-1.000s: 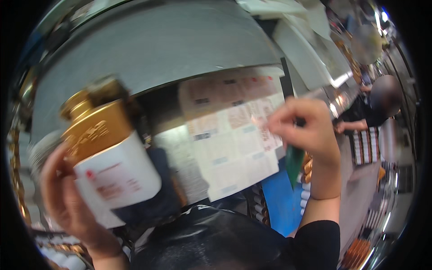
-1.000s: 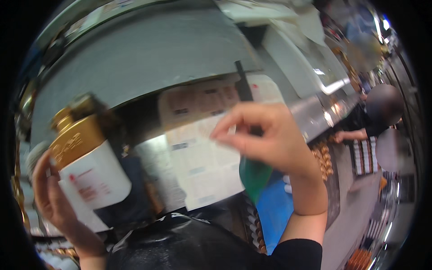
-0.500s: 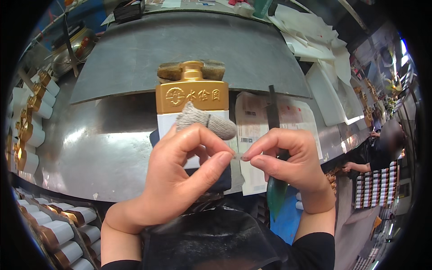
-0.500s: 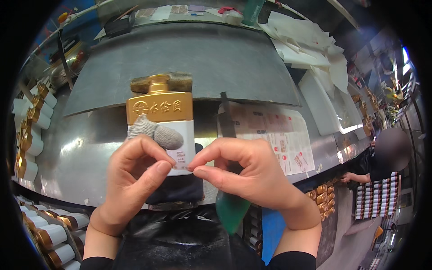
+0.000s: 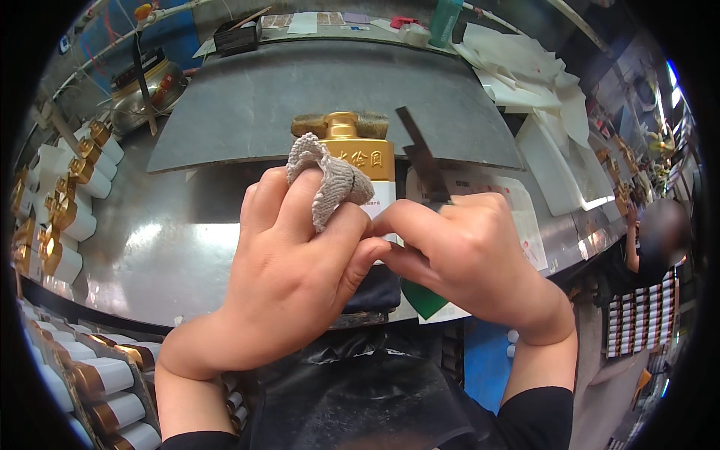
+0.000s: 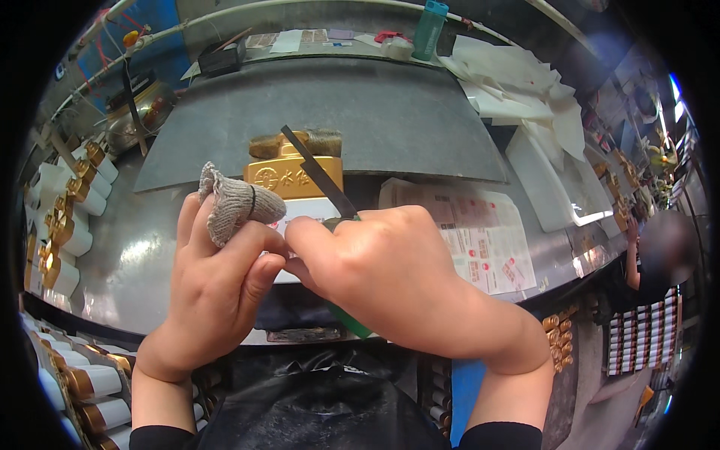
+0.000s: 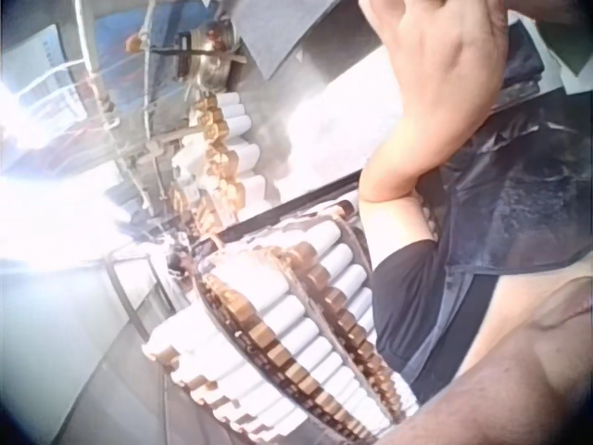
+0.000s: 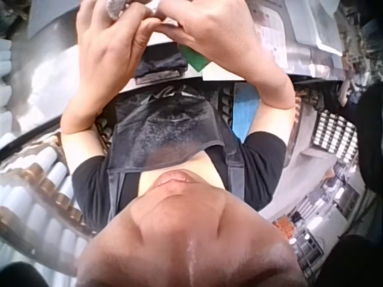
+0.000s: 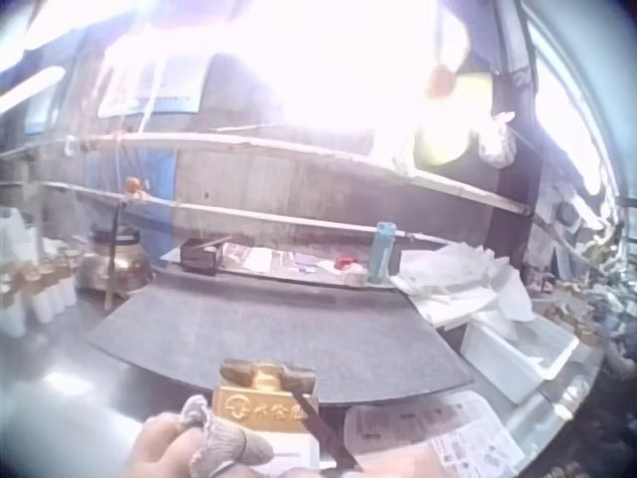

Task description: The person applies printed labels to the sides of gold and white bottles using a green plastic squeegee to smooth them. They handle each bottle one at a time, rotate it to align the label, and wipe the surface to remove air bubbles before placing the finished bottle aside.

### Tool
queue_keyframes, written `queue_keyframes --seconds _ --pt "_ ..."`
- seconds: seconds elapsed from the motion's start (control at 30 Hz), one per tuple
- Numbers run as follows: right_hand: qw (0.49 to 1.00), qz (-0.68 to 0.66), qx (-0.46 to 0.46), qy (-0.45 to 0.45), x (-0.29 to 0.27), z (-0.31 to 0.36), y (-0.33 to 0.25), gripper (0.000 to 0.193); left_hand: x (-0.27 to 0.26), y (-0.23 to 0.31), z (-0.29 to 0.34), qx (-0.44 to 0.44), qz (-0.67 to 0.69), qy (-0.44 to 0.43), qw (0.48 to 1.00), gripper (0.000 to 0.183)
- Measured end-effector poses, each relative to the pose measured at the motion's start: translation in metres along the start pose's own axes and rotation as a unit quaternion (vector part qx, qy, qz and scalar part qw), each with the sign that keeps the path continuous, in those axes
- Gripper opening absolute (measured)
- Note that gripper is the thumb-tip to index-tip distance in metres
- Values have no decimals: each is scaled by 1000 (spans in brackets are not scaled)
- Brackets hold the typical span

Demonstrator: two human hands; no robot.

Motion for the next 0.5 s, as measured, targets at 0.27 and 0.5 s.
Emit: queue_keyframes --seconds 0.27,0.5 --pt "743 -586 268 181 31 19 37 11 21 -31 5 -147 360 -122 913 27" --pt "752 -563 283 193 38 20 47 15 32 -47 -4 -164 375 -67 910 10"
Point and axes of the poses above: each hand's wrist, its own z-axis away from the middle knuckle, its own x-axis out of the palm, y = z × x, the point moved 8 cm from there along -z, towards the middle knuckle, and after that the axes turned 9 degrees about -x, right-handed, at the moved point
